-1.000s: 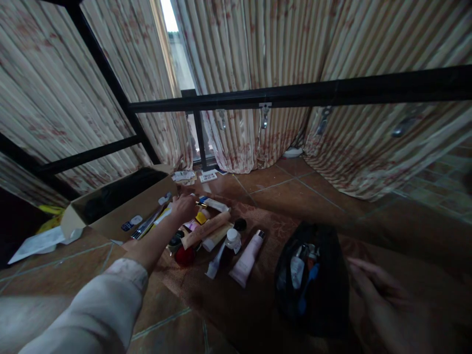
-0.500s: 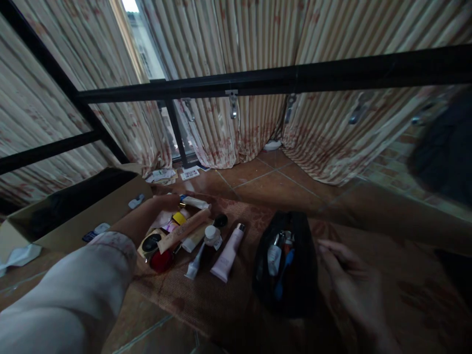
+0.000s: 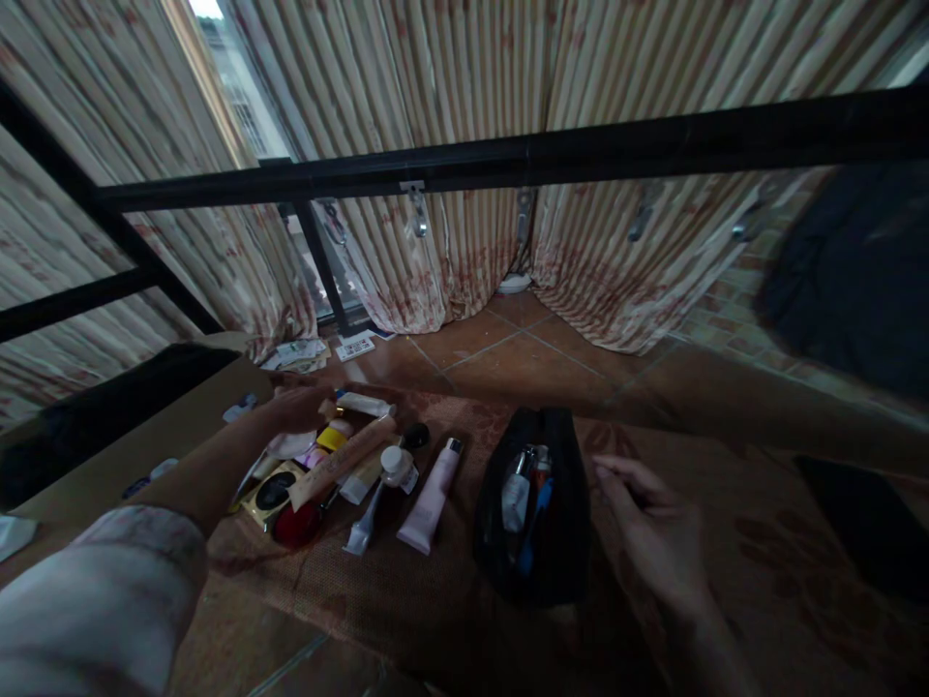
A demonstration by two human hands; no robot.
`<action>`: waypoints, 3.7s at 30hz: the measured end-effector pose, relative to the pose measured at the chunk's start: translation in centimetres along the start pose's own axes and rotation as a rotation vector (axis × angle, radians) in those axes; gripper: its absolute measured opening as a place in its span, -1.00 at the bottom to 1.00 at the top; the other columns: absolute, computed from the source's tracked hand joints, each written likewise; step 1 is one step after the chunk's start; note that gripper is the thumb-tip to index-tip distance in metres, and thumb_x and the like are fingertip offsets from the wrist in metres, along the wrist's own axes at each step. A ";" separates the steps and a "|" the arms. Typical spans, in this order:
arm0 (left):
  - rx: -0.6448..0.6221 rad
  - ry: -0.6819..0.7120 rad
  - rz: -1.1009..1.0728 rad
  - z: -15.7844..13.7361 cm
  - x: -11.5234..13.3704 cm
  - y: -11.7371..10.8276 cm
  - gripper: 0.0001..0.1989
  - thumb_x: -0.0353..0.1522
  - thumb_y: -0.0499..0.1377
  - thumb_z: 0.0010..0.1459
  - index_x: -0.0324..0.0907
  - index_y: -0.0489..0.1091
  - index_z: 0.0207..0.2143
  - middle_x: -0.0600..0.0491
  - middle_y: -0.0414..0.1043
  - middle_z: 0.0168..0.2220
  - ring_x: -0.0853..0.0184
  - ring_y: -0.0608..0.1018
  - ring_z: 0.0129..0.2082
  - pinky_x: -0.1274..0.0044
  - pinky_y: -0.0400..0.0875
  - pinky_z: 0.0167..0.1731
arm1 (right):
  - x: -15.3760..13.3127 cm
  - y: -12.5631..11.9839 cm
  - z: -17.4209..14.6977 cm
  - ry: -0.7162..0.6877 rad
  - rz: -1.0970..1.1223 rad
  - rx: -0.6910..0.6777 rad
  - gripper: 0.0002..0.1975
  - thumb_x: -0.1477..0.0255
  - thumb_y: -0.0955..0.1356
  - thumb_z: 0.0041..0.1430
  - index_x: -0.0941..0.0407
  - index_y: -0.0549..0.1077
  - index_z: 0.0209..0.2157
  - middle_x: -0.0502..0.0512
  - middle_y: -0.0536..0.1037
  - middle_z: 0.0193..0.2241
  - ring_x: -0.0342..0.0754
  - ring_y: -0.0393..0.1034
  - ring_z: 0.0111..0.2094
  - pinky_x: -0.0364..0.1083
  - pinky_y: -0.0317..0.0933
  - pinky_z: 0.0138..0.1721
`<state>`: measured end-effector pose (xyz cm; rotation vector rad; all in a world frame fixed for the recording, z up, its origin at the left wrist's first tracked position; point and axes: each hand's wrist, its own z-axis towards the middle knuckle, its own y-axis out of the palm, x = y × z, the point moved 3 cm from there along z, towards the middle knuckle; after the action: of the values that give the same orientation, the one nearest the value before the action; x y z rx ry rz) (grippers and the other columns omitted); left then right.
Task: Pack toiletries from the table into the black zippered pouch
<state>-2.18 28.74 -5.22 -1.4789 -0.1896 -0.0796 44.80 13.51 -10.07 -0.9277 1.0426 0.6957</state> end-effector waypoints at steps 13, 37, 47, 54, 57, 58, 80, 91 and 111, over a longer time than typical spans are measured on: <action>0.117 -0.053 -1.325 -10.7 16.0 -5.2 -0.64 -0.21 0.04 0.06 -0.23 0.34 -0.16 0.03 0.43 -0.31 0.34 0.48 -0.47 0.50 0.47 -0.46 | 0.4 0.3 0.0 0.007 0.151 0.000 -0.71 0.17 0.41 0.12 0.08 0.62 -0.25 0.05 0.61 -0.42 -0.04 0.45 -0.42 -0.10 0.30 -0.38; -0.564 -0.236 -2.209 -15.0 27.1 2.0 -0.68 -0.28 0.20 0.13 -0.29 0.41 -0.11 -0.08 0.48 -0.34 0.51 0.33 -0.58 0.67 0.28 -0.54 | -0.4 2.1 -0.8 -0.008 0.250 -0.162 -0.65 0.21 0.46 0.08 0.08 0.26 -0.50 -0.12 0.23 -0.57 -0.18 0.11 -0.53 -0.19 0.05 -0.50; -0.533 -0.191 -2.177 -14.8 26.4 2.7 -0.73 -0.31 0.11 0.20 -0.34 0.47 -0.19 -0.08 0.49 -0.34 0.49 0.37 -0.59 0.66 0.31 -0.57 | -0.2 1.7 -0.6 0.035 0.231 -0.112 -0.68 0.21 0.43 0.08 0.08 0.28 -0.51 -0.12 0.23 -0.58 -0.18 0.11 -0.54 -0.19 0.03 -0.51; -0.556 -0.169 -2.128 -14.9 26.4 2.7 -0.66 -0.22 0.14 0.23 -0.31 0.47 -0.12 -0.08 0.51 -0.30 0.51 0.38 -0.59 0.67 0.31 -0.57 | -0.1 1.7 -0.6 0.023 0.214 -0.105 -0.70 0.21 0.43 0.10 0.08 0.30 -0.49 -0.12 0.26 -0.56 -0.17 0.14 -0.51 -0.19 0.06 -0.48; -0.534 -0.134 -2.093 -15.0 26.4 2.6 -0.63 -0.18 0.20 0.19 -0.31 0.47 -0.11 -0.09 0.52 -0.28 0.51 0.37 -0.56 0.67 0.29 -0.56 | -0.1 1.6 -0.6 0.025 0.208 -0.104 -0.70 0.21 0.43 0.09 0.08 0.31 -0.49 -0.11 0.28 -0.55 -0.17 0.15 -0.51 -0.18 0.07 -0.46; -0.526 -0.114 -2.079 -15.1 26.4 2.5 -0.62 -0.19 0.23 0.16 -0.30 0.47 -0.11 -0.09 0.52 -0.28 0.50 0.38 -0.55 0.67 0.28 -0.55 | -0.2 1.6 -0.6 0.028 0.208 -0.107 -0.70 0.21 0.43 0.09 0.08 0.31 -0.49 -0.11 0.27 -0.56 -0.17 0.15 -0.51 -0.18 0.07 -0.46; -0.455 -0.037 -1.833 -15.2 27.0 2.8 -0.64 -0.12 0.34 0.03 -0.27 0.45 -0.38 0.01 0.43 -0.40 0.53 0.33 -0.58 0.67 0.15 -0.64 | -0.3 1.4 -0.6 0.056 0.172 -0.115 -0.71 0.19 0.44 0.08 0.09 0.37 -0.48 -0.08 0.33 -0.54 -0.15 0.20 -0.49 -0.16 0.10 -0.45; -0.475 -0.054 -1.825 -15.4 27.0 2.7 -0.56 -0.03 0.22 0.14 -0.26 0.45 -0.27 0.04 0.44 -0.51 0.50 0.34 -0.62 0.65 0.17 -0.60 | -0.4 1.3 -0.6 0.048 0.169 -0.095 -0.72 0.19 0.44 0.08 0.08 0.38 -0.47 -0.07 0.35 -0.53 -0.14 0.22 -0.49 -0.17 0.12 -0.45; -0.466 -0.093 -1.890 -15.3 26.9 2.6 -0.56 -0.04 0.10 0.23 -0.26 0.46 -0.24 -0.01 0.47 -0.50 0.46 0.35 -0.62 0.63 0.18 -0.59 | -0.4 1.3 -0.5 0.025 0.168 -0.112 -0.72 0.21 0.44 0.09 0.09 0.37 -0.49 -0.07 0.34 -0.53 -0.14 0.22 -0.47 -0.16 0.13 -0.42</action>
<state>25.91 15.48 -4.31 -1.2413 -1.6631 -1.6361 43.32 13.63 -10.19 -0.9538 1.1215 0.8917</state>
